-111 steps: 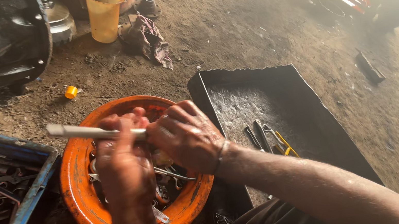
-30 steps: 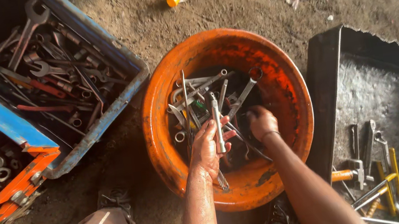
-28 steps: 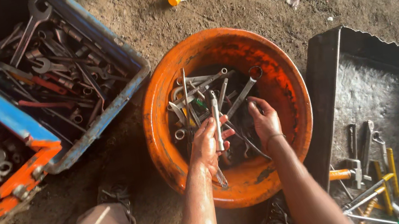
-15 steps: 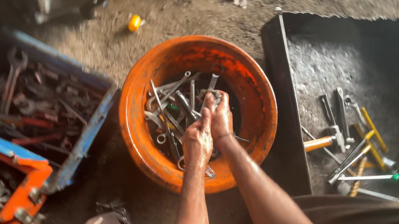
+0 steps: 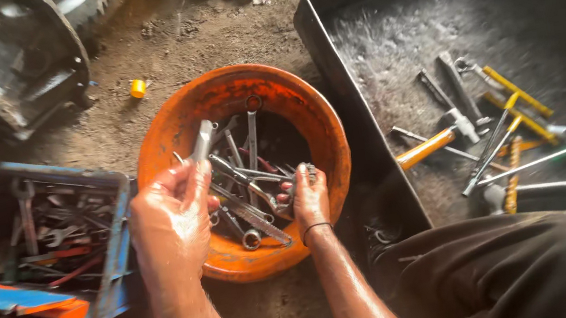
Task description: The person sits on the ground and scrubs various metal tools with a cloth in an orange bucket filled with liquid. They handle wrenches, pliers, and other tools one by one, wiping them before placing them on a nearby metal tray.
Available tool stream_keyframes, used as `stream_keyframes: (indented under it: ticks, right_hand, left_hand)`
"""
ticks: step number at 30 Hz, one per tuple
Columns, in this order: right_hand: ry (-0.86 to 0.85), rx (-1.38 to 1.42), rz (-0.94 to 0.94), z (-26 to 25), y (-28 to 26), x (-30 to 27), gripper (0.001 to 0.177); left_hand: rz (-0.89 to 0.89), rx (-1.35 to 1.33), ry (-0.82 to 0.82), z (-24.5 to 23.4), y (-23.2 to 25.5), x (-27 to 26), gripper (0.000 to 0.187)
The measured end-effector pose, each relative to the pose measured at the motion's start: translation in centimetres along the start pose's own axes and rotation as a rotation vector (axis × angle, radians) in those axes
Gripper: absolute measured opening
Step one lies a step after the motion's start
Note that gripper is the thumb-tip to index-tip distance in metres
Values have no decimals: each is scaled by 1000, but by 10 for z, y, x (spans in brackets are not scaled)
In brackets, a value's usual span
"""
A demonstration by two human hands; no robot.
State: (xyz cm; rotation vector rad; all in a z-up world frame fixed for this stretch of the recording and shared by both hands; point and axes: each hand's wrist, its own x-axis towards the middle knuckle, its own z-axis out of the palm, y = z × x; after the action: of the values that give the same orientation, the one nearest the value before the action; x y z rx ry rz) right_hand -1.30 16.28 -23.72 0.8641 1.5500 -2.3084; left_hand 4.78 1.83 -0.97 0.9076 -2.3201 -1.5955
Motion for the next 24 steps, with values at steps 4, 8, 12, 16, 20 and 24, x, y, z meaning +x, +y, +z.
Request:
stream_keyframes:
  ticks: [4,8,12,16,20,24]
  right_hand:
    - [13,71,47,0,-3,-14,40]
    - [-40,223,96,11,6,-26,42]
    - [32,136,147,9,17,-9,44]
    - [106,119,49,9,62,-5,50]
    - [31,-44,-47,17,83,5,56]
    - [111,-230,-72,8,97,7,56]
  left_hand:
    - [284,-31,15,17,-6,0,27]
    - [325,412,220,84,-94,41,35]
    - [-29,620,-182,96,-178,56,35]
    - [-257,259,-272,73,-172,44,28]
    - [-152,307,-355,119,-69,46,37]
    - [-195,-234,-687,213,-5,24,41]
